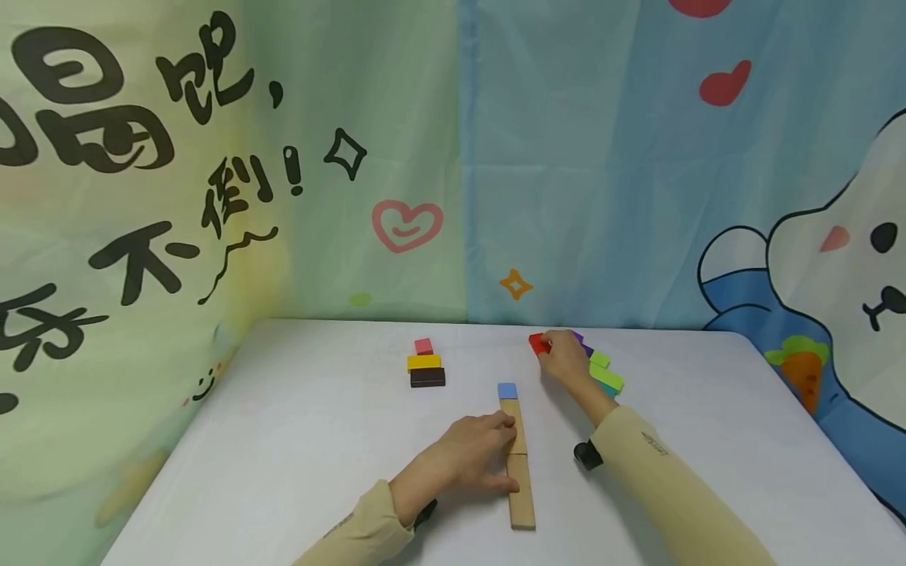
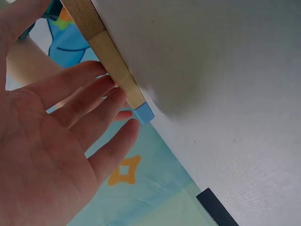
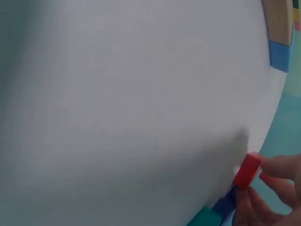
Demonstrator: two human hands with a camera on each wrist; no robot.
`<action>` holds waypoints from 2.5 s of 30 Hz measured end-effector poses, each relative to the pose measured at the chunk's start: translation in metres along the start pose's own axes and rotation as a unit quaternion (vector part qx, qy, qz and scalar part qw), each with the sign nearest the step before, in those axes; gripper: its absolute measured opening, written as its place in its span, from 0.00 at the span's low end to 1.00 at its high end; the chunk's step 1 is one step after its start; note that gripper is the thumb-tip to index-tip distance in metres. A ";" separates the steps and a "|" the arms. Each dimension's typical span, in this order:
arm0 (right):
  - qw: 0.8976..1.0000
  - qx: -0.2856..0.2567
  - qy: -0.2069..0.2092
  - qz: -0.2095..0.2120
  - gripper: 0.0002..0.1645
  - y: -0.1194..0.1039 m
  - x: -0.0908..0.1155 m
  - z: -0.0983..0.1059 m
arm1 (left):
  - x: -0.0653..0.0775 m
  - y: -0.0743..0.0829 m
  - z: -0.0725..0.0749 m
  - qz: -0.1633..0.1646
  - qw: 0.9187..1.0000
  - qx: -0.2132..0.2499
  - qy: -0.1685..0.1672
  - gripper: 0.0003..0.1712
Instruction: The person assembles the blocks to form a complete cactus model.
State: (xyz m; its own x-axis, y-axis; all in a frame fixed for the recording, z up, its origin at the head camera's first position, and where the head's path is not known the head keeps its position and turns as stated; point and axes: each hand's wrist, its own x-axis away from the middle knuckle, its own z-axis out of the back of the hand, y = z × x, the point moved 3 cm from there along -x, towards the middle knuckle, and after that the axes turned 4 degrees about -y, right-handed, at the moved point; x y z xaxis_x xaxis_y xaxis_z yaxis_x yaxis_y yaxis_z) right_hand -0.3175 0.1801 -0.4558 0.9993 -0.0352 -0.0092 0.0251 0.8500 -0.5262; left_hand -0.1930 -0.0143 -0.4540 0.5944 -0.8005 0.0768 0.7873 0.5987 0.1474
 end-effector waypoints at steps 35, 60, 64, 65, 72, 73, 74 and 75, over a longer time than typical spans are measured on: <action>0.962 -0.217 -0.162 0.032 0.21 -0.019 0.002 -0.030 | -0.003 0.001 -0.001 0.013 1.000 0.003 -0.014 0.41; 0.989 -0.136 -0.043 0.033 0.24 -0.006 -0.008 -0.002 | 0.000 -0.002 -0.001 -0.004 1.000 -0.006 0.008 0.41; 0.999 -0.035 0.020 0.008 0.26 0.012 -0.010 0.018 | -0.001 -0.001 -0.002 -0.010 1.000 -0.006 0.011 0.41; 1.000 -0.011 0.019 -0.005 0.28 0.017 -0.011 0.022 | -0.001 -0.001 -0.002 -0.009 1.000 -0.007 0.010 0.41; 0.993 0.059 -0.056 -0.086 0.36 0.036 -0.013 0.026 | 0.000 -0.002 -0.002 -0.007 1.000 -0.015 0.009 0.42; 0.992 0.058 -0.064 -0.092 0.37 0.037 -0.013 0.025 | 0.000 -0.002 -0.002 -0.007 1.000 -0.016 0.009 0.42; 0.991 0.057 -0.067 -0.097 0.38 0.037 -0.013 0.024 | 0.000 -0.002 -0.002 -0.007 1.000 -0.017 0.010 0.42; 0.991 0.058 -0.068 -0.099 0.38 0.037 -0.012 0.024 | 0.000 -0.002 -0.002 -0.008 1.000 -0.018 0.011 0.42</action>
State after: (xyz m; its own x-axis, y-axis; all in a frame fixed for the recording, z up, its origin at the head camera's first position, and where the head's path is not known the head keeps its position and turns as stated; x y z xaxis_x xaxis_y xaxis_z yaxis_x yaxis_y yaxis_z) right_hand -0.3283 0.2251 -0.4549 0.9687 -0.1431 0.2029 0.2162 0.8881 -0.4056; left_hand -0.1943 -0.0152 -0.4567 0.5850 -0.8093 0.0531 0.8017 0.5869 0.1134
